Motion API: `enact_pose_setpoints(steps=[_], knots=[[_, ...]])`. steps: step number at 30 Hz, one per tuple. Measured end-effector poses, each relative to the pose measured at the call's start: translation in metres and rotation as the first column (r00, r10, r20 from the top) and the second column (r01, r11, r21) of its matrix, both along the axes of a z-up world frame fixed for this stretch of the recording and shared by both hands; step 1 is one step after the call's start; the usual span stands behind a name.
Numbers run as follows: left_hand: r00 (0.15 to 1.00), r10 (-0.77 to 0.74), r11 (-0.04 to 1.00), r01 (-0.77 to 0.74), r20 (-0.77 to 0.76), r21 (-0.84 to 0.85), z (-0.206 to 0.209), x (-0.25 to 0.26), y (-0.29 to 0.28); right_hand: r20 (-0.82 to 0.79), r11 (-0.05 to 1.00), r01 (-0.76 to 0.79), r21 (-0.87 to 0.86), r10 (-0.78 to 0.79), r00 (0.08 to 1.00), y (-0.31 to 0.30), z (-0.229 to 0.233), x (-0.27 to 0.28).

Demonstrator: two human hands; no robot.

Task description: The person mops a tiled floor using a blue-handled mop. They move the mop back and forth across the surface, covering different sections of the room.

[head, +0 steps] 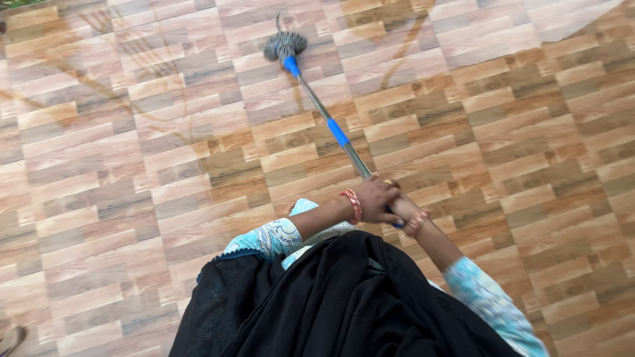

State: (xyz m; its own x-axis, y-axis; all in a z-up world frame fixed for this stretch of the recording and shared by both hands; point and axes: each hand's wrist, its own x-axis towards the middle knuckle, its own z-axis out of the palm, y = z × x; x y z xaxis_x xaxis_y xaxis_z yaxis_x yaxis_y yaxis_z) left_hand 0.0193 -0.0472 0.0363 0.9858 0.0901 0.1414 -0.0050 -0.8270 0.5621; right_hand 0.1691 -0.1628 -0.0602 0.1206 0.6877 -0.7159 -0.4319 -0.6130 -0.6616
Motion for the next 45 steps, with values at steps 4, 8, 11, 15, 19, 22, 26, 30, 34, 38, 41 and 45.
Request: enact_pose_setpoints(steps=[4,8,11,15,19,22,26,30,34,38,41,45], knots=[[0.985,-0.162,0.985,0.164,0.057,-0.049,0.030,0.018,-0.060,-0.090,0.998,-0.016,-0.057,0.011,0.996,-0.086,0.053,0.009],[0.943,-0.289,0.949,0.304,0.163,-0.077,0.036,0.022,-0.081,-0.131,0.996,-0.040,-0.086,0.028,0.991,-0.130,0.073,0.006],[0.960,-0.272,0.960,0.275,0.067,-0.056,0.031,0.016,-0.069,-0.156,0.995,0.003,-0.097,-0.018,0.988,-0.116,0.073,-0.002],[0.981,-0.168,0.980,0.177,0.098,-0.092,0.006,-0.006,-0.025,-0.097,0.994,-0.052,-0.096,0.043,0.994,-0.052,0.055,-0.021],[0.999,0.040,0.988,-0.040,-0.007,-0.147,-0.036,-0.035,0.038,-0.109,0.998,-0.011,-0.067,0.004,0.994,0.040,0.000,-0.041],[0.983,0.172,0.963,-0.182,-0.068,-0.201,-0.070,-0.059,0.096,-0.196,0.995,0.104,0.013,-0.099,0.976,0.122,-0.050,-0.056],[0.920,0.275,0.922,-0.334,-0.279,-0.195,-0.105,-0.085,0.169,0.025,0.996,-0.022,0.081,0.020,0.999,0.210,-0.079,-0.080],[0.915,0.325,0.938,-0.345,-0.239,-0.046,-0.116,-0.091,0.179,0.081,0.999,0.000,0.037,-0.003,0.997,0.226,-0.078,-0.090],[0.927,0.309,0.946,-0.323,-0.213,-0.034,-0.100,-0.088,0.140,0.061,0.996,-0.005,0.085,0.000,0.998,0.186,-0.068,-0.084],[0.979,0.201,0.970,-0.202,-0.025,-0.136,-0.068,-0.075,0.086,-0.037,0.999,0.024,0.022,-0.023,0.999,0.111,-0.038,-0.065],[0.989,0.112,0.985,-0.098,0.092,-0.143,-0.032,-0.056,0.048,-0.296,0.994,0.086,0.074,-0.060,0.953,0.051,-0.005,-0.045],[0.976,0.026,0.977,0.020,0.214,-0.210,0.022,-0.033,0.001,-0.391,0.989,0.145,0.016,-0.128,0.912,-0.014,0.058,-0.030]])
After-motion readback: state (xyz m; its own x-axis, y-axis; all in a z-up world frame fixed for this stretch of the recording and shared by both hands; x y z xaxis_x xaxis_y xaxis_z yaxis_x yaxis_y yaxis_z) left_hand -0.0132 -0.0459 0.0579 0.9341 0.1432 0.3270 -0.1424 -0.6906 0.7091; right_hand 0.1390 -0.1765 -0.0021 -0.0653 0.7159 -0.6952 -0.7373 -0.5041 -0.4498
